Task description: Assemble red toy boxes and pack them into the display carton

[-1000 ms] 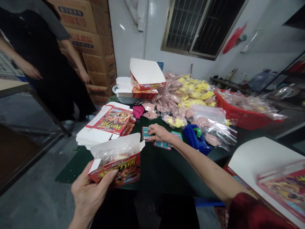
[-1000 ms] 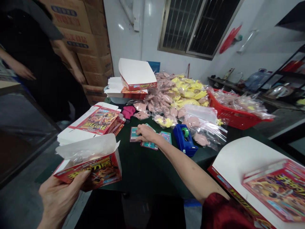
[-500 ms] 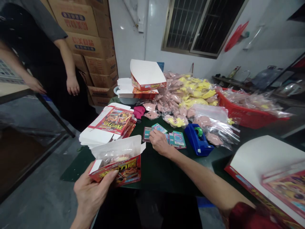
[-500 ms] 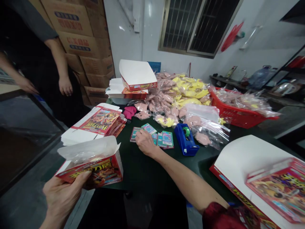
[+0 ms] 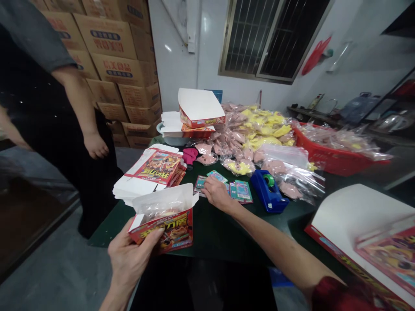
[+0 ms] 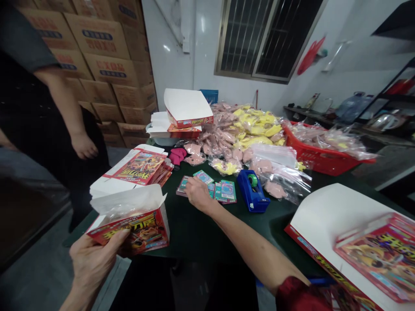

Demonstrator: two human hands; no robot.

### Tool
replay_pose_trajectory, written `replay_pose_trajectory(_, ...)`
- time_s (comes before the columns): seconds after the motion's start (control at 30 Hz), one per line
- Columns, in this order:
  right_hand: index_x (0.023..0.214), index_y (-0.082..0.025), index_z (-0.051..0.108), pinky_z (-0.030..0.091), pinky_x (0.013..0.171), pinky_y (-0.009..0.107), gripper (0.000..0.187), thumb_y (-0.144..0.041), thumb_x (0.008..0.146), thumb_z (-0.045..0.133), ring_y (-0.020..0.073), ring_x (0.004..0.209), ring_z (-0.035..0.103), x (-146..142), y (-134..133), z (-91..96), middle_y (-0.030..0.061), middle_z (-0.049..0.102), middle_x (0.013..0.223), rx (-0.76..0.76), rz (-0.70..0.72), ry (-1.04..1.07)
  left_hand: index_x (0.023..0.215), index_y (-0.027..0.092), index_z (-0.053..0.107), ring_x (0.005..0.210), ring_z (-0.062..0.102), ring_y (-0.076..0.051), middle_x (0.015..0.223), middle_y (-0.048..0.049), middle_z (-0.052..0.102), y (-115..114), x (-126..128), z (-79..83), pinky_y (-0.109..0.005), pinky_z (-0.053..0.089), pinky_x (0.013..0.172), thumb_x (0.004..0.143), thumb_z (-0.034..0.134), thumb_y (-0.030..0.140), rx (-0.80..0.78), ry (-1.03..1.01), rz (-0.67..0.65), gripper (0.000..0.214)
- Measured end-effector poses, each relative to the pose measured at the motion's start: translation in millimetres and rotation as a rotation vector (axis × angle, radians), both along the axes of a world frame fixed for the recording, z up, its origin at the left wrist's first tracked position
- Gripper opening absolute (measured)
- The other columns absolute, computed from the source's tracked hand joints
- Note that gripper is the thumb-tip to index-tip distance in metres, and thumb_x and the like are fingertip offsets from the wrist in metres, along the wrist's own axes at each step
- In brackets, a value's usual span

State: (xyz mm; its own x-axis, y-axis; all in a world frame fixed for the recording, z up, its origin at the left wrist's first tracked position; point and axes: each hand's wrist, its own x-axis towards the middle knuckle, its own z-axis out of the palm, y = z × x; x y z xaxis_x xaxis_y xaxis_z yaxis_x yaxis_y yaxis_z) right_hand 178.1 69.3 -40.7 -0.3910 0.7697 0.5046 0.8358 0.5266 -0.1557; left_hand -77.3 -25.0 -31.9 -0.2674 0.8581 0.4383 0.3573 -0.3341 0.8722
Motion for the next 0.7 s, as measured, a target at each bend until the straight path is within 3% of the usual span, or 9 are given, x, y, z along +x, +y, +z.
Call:
replay_pose_trajectory(0.17, 0.065, -0.021, 0.043, 0.042, 0.063, 0.027, 0.021, -0.016, 0.084, 0.049, 0.0156, 0.069, 0.051, 10, -8, 18.3, 0.0025, 0.05, 0.071, 0.095, -0.086, 0.32, 0.079, 0.015, 0.07, 0.053, 0.064, -0.016, 0.064, -0.002, 0.07, -4, 7, 7.4, -0.02, 0.052, 0.047, 0.06, 0.075, 0.032, -0.019, -0.055, -0.059, 0.026)
replay_pose_trajectory(0.3, 0.088, -0.021, 0.044, 0.046, 0.059, 0.026, 0.008, -0.017, 0.085, 0.049, 0.0128, 0.062, 0.054, 29, -36, 58.3, 0.0006, 0.053, 0.076, 0.184, -0.154, 0.572, 0.08, 0.014, 0.07, 0.053, 0.065, -0.017, 0.065, -0.0024, 0.071, -3, 25, 14.5, -0.021, 0.054, 0.049, 0.059, 0.076, 0.031, -0.03, -0.091, -0.178, 0.028)
replay_pose_trajectory(0.43, 0.118, -0.025, 0.039, 0.052, 0.065, 0.029, 0.038, -0.016, 0.084, 0.053, 0.0134, 0.068, 0.062, 36, -89, 106.0, 0.0003, 0.062, 0.085, 0.169, -0.044, 0.979, 0.083, 0.014, 0.068, 0.056, 0.066, -0.017, 0.068, -0.0027, 0.072, -1, 44, 20.3, -0.021, 0.055, 0.051, 0.062, 0.074, 0.03, -0.045, -0.116, -0.313, 0.027)
replay_pose_trajectory(0.53, 0.111, -0.026, 0.055, 0.053, 0.064, 0.025, 0.031, -0.013, 0.084, 0.056, 0.0128, 0.073, 0.064, 26, -124, 126.7, -0.0003, 0.066, 0.088, 0.166, 0.02, 0.929, 0.085, 0.014, 0.067, 0.062, 0.067, -0.018, 0.073, -0.0032, 0.072, -1, 54, 22.9, -0.022, 0.055, 0.054, 0.066, 0.072, 0.03, -0.083, -0.149, -0.417, 0.025)
replay_pose_trajectory(0.6, 0.105, -0.027, 0.062, 0.053, 0.069, 0.025, 0.032, -0.007, 0.081, 0.058, 0.0128, 0.079, 0.064, 16, -135, 129.9, -0.0005, 0.067, 0.094, 0.24, 0.059, 0.782, 0.088, 0.015, 0.066, 0.066, 0.068, -0.018, 0.077, -0.0028, 0.073, -2, 59, 23.4, -0.022, 0.056, 0.058, 0.068, 0.072, 0.029, -0.104, -0.161, -0.479, 0.026)
replay_pose_trajectory(0.7, 0.115, -0.03, 0.06, 0.054, 0.074, 0.025, 0.046, -0.002, 0.079, 0.058, 0.0121, 0.082, 0.064, 5, -136, 126.5, -0.0012, 0.067, 0.096, 0.294, 0.076, 0.701, 0.093, 0.017, 0.064, 0.066, 0.067, -0.017, 0.079, -0.0011, 0.073, -3, 64, 22.3, -0.022, 0.055, 0.059, 0.066, 0.074, 0.028, -0.107, -0.218, -0.503, 0.031)
